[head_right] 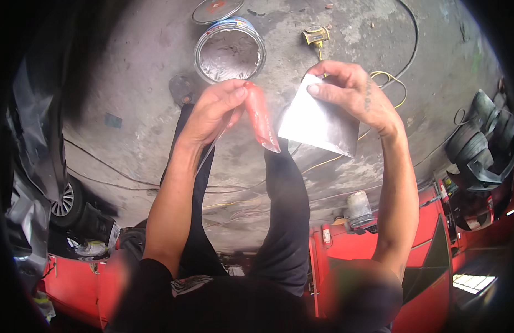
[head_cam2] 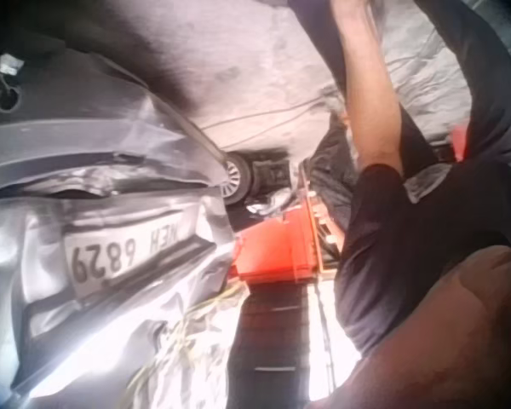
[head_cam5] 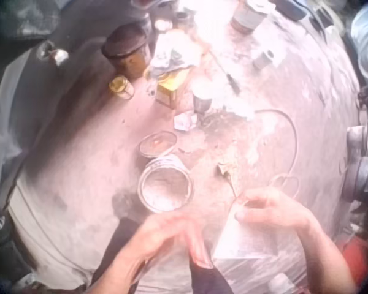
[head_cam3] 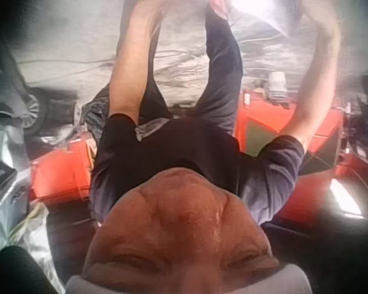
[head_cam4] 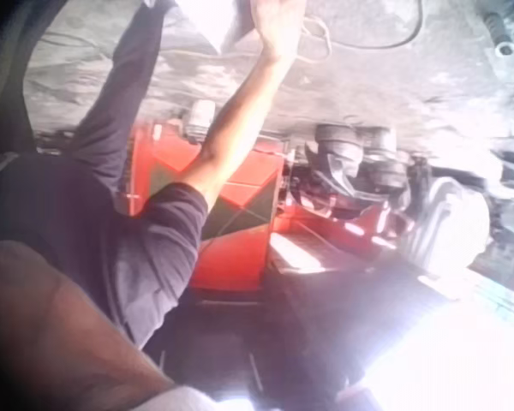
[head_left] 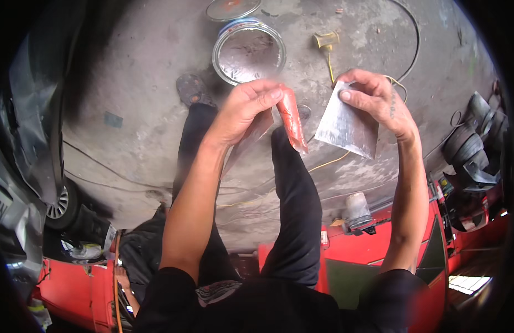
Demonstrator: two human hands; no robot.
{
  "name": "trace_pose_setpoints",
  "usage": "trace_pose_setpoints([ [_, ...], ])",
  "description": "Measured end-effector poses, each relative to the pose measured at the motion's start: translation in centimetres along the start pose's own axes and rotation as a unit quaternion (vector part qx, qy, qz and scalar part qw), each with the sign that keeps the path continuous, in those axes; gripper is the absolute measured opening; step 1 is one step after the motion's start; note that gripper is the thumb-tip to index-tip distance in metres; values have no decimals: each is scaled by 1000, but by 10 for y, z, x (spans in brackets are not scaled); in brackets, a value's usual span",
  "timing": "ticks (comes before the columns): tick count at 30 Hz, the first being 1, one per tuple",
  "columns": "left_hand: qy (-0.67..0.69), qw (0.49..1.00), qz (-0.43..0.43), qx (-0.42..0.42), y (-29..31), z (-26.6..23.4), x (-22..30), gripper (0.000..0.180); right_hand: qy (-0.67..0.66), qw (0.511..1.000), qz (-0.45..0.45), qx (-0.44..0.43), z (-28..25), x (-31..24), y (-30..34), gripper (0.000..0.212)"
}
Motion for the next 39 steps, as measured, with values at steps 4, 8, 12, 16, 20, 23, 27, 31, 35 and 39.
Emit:
trace_pose_setpoints([
  [4,-1,1000,5,8,-3,-3,-1,33,60,989,-73,110,-23,-29,17,35],
  [8,82,997,-6,12,-6,-2,-13,31,141,972,-117,147,-12,-50,15,36],
  [12,121,992,-29,-4,-5,-1,-16,31,164,966,-139,141,-9,-58,8,36],
  [16,89,995,-34,24,-5,-4,-20,33,148,970,-141,128,-5,-57,0,38],
  [20,112,993,-39,26,-6,-4,-26,32,151,969,-153,120,1,-55,-6,38],
  [23,108,993,-35,23,-8,-4,-28,30,147,970,-159,113,2,-52,-8,38],
  [27,118,992,-44,24,-7,0,-25,27,155,967,-166,113,3,-49,-7,38],
  [31,104,993,-43,16,-8,0,-24,25,165,967,-159,107,5,-48,-6,37],
  [35,90,995,-52,-3,-8,1,-17,30,75,984,-119,105,-8,-39,-1,34],
  [39,44,999,-25,6,-8,5,-15,40,68,981,-118,139,-17,-35,1,34],
])
Point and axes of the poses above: each hand's wrist, its own y-axis away from the middle knuckle, its own z-axis out of the palm, x = y × z, the point moved 9 cm from there along -y, towards the middle knuckle, and after that the axes turned 5 degrees about z, right-handed, at the moved point
